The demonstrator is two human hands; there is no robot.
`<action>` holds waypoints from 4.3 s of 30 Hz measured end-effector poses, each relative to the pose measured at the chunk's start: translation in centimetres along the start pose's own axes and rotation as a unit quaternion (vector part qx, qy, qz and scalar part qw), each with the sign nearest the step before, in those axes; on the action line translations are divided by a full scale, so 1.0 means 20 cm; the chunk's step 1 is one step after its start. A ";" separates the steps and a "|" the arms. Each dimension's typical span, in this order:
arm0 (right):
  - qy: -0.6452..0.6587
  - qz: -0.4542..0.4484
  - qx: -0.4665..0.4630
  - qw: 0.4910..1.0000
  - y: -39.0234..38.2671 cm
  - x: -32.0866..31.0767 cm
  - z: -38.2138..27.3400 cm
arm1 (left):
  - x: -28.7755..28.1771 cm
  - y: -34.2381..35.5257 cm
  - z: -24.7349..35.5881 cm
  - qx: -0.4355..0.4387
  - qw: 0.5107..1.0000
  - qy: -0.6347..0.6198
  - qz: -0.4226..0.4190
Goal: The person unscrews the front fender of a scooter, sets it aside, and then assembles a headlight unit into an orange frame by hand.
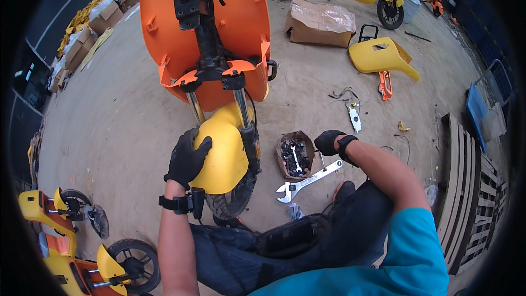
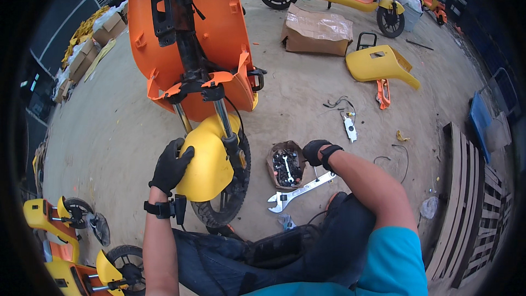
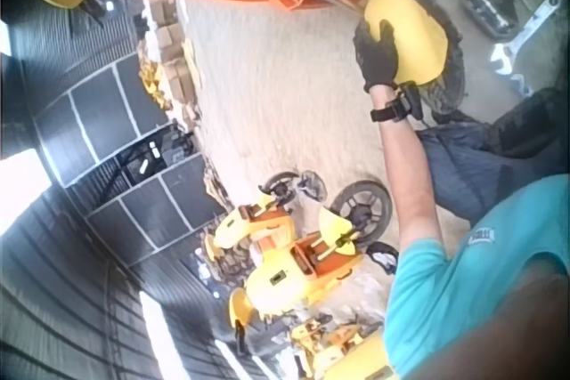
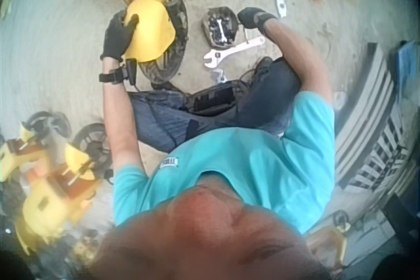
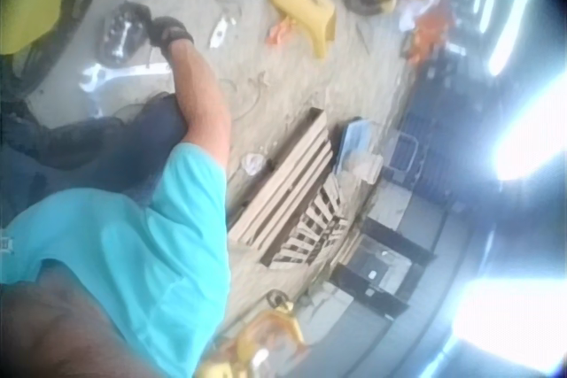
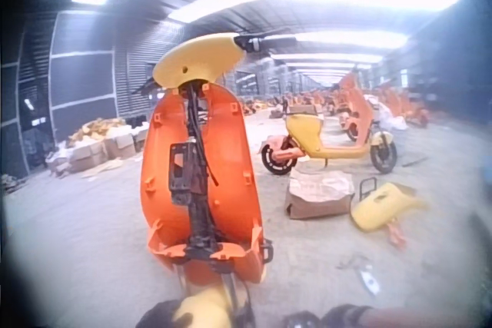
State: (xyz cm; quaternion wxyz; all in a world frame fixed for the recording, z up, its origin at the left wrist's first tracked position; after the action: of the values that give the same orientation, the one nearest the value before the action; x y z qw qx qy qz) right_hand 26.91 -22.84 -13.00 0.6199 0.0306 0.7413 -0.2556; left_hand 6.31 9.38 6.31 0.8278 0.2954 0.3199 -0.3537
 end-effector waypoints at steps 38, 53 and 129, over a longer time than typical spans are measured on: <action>0.016 -0.018 0.037 0.999 0.05 0.06 0.01 | 0.00 0.00 -0.02 -0.029 0.999 -0.029 -0.013; 0.039 -0.020 0.036 0.998 0.04 -0.01 -0.02 | -0.02 0.00 0.00 -0.034 0.999 -0.010 0.002; 0.640 0.081 0.663 0.379 -2.25 0.41 -0.38 | 1.35 0.68 2.03 -0.029 0.858 0.147 -0.491</action>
State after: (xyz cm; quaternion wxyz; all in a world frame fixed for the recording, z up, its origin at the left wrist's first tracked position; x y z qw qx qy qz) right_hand 1.90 -60.93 -4.56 -0.2386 0.6465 0.5059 -0.5188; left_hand 44.71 -22.58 15.19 0.4988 0.1246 0.5513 -0.6572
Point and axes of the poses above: each hand's wrist, its own y-axis towards the middle knuckle, its own x-axis out of the palm, z = x × y, the point moved 7 cm from there along y, towards the middle knuckle, and after that the axes turned 15 degrees about z, right-handed, at the moved point
